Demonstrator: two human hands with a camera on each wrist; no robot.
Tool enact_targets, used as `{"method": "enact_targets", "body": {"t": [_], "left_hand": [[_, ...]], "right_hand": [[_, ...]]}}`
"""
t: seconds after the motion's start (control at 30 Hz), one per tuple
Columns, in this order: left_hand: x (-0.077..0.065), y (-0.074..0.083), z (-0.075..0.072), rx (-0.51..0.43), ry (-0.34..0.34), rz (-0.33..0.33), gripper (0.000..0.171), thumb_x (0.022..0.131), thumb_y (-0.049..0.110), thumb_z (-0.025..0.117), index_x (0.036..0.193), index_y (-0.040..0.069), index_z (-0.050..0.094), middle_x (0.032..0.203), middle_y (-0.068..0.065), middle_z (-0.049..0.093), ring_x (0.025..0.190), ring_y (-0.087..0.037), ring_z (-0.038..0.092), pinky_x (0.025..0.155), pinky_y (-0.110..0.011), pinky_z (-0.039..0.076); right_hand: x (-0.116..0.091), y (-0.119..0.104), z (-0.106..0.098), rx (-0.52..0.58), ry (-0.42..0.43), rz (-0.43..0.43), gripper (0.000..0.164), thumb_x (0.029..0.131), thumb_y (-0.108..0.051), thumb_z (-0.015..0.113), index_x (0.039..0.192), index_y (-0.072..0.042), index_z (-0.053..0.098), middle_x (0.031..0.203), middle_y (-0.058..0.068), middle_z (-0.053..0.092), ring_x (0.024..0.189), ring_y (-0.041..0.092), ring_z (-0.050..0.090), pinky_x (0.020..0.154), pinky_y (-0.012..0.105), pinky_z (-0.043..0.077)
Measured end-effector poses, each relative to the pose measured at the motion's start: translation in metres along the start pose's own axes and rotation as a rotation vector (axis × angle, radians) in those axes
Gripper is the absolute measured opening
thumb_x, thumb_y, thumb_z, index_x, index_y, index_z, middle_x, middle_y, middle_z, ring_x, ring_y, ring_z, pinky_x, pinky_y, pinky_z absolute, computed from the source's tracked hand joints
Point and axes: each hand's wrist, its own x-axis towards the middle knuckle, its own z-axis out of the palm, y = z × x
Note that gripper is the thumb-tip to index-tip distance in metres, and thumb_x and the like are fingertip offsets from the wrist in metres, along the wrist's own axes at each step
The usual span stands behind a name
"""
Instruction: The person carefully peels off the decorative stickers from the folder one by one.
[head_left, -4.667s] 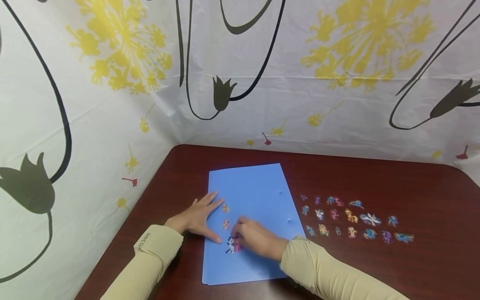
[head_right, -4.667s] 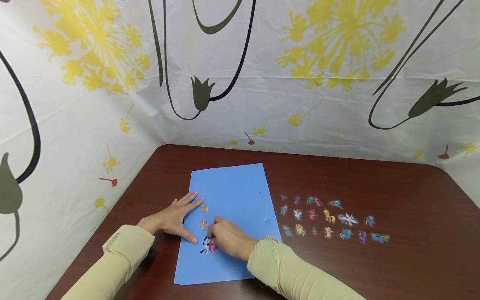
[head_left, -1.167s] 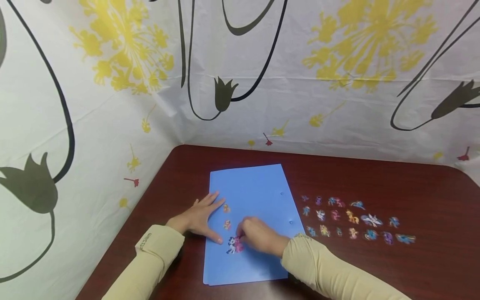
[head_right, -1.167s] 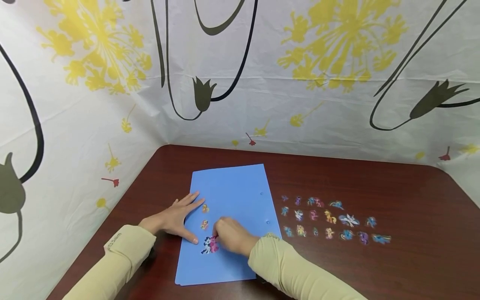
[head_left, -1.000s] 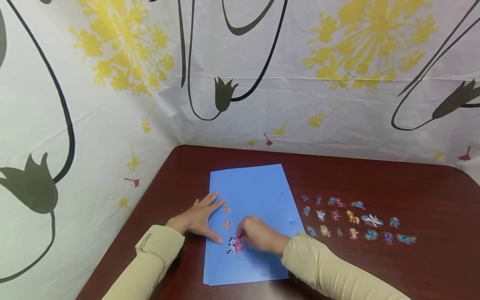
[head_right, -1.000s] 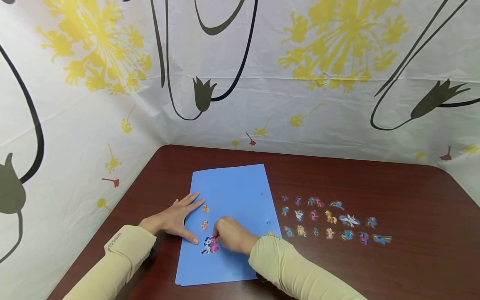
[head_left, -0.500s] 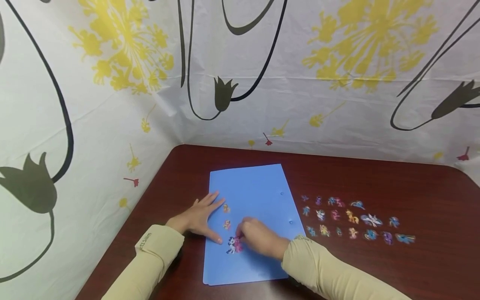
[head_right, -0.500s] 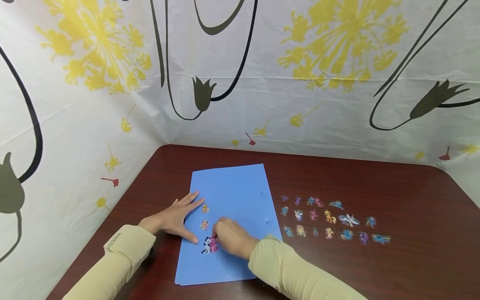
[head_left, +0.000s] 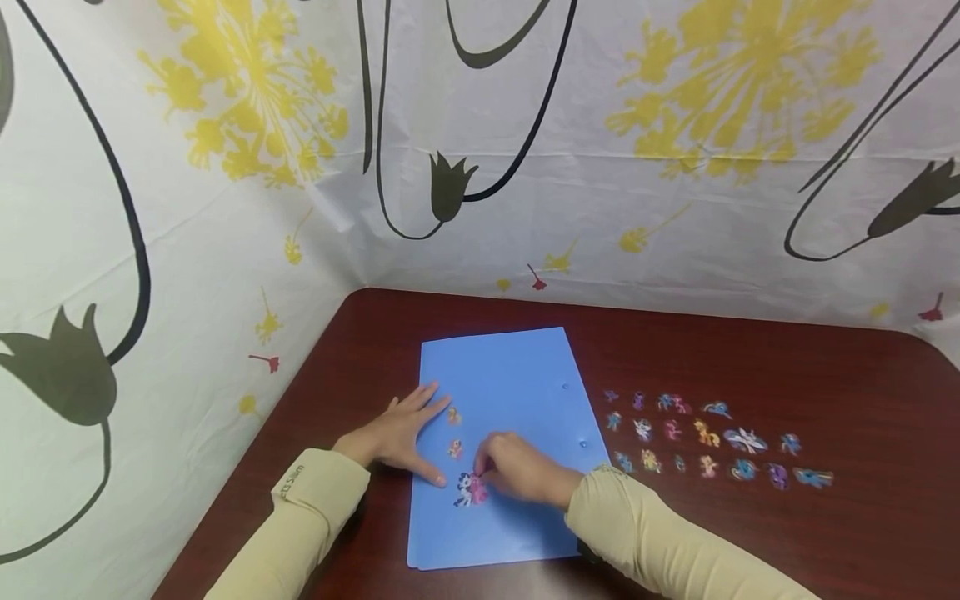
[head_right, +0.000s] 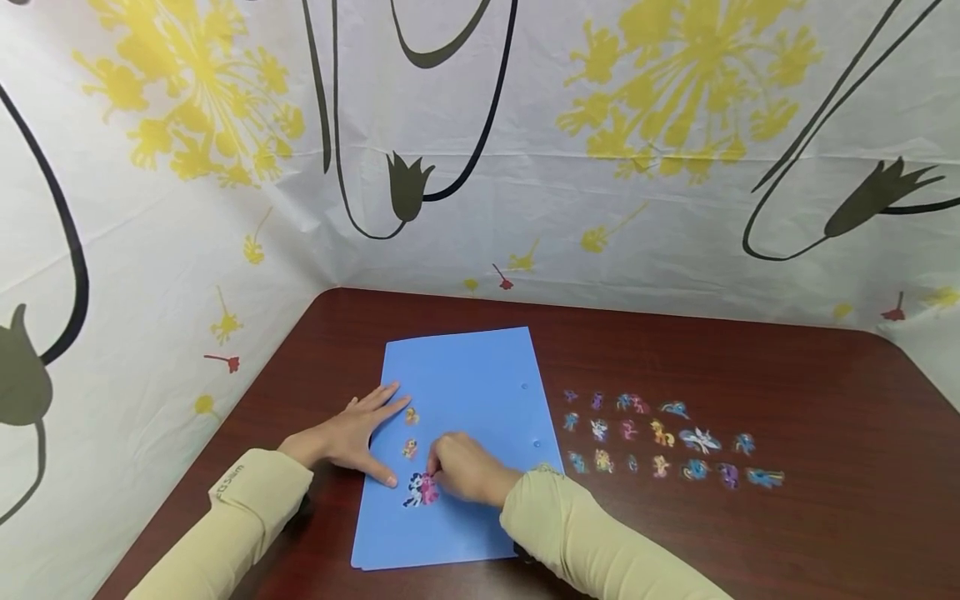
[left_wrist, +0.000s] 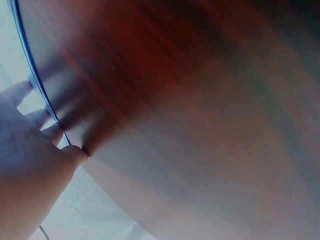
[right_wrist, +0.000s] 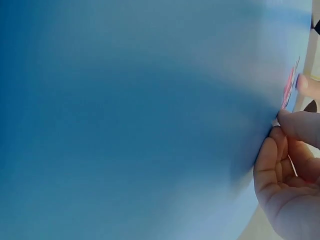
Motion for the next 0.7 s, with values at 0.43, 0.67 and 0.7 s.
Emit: {"method": "enact_targets", "body": {"t": [0.43, 0.67, 0.7], "left_hand": [[-0.0003, -0.0003, 0.0014, 0.000, -0.002, -0.001, 0.112, 0.052, 0.062, 0.072, 0.141, 0.015, 0.024, 0.148, -0.009, 0.009, 0.134, -0.026, 0.002, 0.102, -0.054, 0.006], [0.0002, -0.0020, 0.0025, 0.006, 0.016, 0.028, 0.113, 0.052, 0.067, 0.069, 0.140, 0.011, 0.025, 0.147, -0.013, 0.011, 0.134, -0.028, 0.003, 0.101, -0.055, 0.007], [0.0004, -0.0022, 0.0024, 0.010, 0.016, 0.029, 0.113, 0.052, 0.066, 0.070, 0.141, 0.011, 0.025, 0.147, -0.013, 0.011, 0.134, -0.028, 0.003, 0.101, -0.055, 0.007]], "right_hand": [[-0.0018, -0.0002, 0.0052, -0.172, 0.083, -0.083, 0.008, 0.071, 0.001, 0.067, 0.078, -0.002, 0.069, 0.074, 0.003, 0.061, 0.070, 0.012, 0.056, 0.064, 0.018, 0.046], [0.0004, -0.0014, 0.0044, -0.058, 0.076, -0.010, 0.005, 0.072, 0.002, 0.065, 0.072, -0.003, 0.065, 0.068, 0.000, 0.058, 0.063, 0.008, 0.053, 0.057, 0.018, 0.045], [0.0009, -0.0025, 0.0041, -0.049, 0.077, 0.002, 0.006, 0.073, 0.002, 0.065, 0.071, -0.003, 0.065, 0.066, 0.000, 0.057, 0.061, 0.008, 0.052, 0.056, 0.018, 0.045]]}}
